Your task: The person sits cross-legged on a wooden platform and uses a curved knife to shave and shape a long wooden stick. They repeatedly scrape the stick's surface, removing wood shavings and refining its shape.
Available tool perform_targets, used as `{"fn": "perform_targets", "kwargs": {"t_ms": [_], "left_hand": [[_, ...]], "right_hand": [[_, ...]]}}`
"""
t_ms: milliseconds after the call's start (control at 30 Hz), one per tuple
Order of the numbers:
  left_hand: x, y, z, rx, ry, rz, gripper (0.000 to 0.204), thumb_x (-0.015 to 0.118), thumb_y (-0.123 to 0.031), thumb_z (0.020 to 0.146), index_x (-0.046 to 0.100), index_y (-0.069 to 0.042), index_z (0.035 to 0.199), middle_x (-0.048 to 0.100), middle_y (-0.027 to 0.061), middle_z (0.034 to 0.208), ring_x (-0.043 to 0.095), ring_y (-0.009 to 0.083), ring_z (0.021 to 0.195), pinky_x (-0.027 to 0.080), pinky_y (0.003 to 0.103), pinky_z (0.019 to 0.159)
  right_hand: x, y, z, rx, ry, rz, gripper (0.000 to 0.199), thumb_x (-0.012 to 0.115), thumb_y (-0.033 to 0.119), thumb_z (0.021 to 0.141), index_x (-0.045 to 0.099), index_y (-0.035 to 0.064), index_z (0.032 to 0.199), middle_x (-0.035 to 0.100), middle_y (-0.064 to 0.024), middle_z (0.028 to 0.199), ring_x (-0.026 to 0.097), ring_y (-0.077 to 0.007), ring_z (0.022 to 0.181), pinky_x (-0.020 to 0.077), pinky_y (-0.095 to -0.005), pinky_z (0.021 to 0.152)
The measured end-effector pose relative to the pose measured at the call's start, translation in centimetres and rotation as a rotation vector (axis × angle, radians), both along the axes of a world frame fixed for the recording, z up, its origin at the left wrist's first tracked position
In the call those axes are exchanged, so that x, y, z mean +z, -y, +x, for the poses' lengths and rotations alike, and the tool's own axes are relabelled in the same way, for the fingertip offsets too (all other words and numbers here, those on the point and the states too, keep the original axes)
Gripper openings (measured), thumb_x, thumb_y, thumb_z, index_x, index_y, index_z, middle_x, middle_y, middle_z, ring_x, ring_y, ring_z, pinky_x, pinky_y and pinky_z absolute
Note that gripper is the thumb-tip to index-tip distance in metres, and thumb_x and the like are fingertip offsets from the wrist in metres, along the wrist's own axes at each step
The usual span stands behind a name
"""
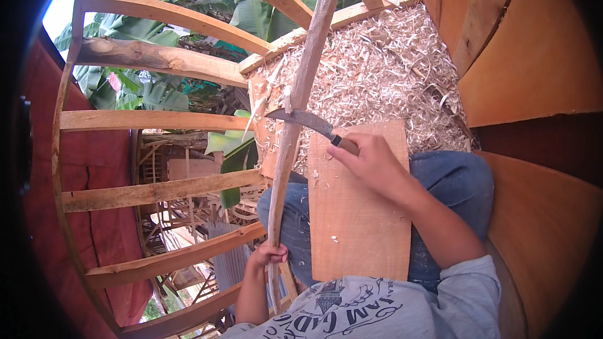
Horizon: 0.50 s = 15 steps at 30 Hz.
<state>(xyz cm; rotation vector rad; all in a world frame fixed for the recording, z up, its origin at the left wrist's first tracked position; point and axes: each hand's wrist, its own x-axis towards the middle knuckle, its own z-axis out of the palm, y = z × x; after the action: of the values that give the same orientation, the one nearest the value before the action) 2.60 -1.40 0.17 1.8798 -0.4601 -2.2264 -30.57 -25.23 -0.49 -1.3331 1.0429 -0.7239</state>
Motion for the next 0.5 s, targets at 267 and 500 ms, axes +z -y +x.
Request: {"fn": "perform_targets", "kwargs": {"t_ms": [267,500], "left_hand": [[-0.5,0.2,0.4,-0.058,-0.055,-0.017,0.036,0.064,-0.031,0.077,0.062,0.005,0.071,0.035,-0.0045,0.043,0.029,0.0060,0.036,0.018,0.023,0.039],[-0.4,0.1,0.5,-0.023,-0.079,0.006,0.035,0.064,-0.030,0.077,0.062,0.005,0.071,0.034,-0.0047,0.043,0.029,0.0060,0.036,0.018,0.023,0.039]], "right_hand": [[-1.0,-0.9,1.0,-0.054,-0.040,-0.160,0.035,0.065,0.027,0.086,0.055,-0.0031,0.073,0.052,-0.0125,0.055,0.049,-0.0205,0.050,0.0377,-0.0364,0.049],[-1.0,-1.9,1.1,0.130,-0.240,-0.330,0.038,0.065,0.035,0.085,0.056,-0.0009,0.075,0.058,-0.0192,0.060,0.058,-0.0369,0.057,0.0459,-0.0410,0.054]]}}
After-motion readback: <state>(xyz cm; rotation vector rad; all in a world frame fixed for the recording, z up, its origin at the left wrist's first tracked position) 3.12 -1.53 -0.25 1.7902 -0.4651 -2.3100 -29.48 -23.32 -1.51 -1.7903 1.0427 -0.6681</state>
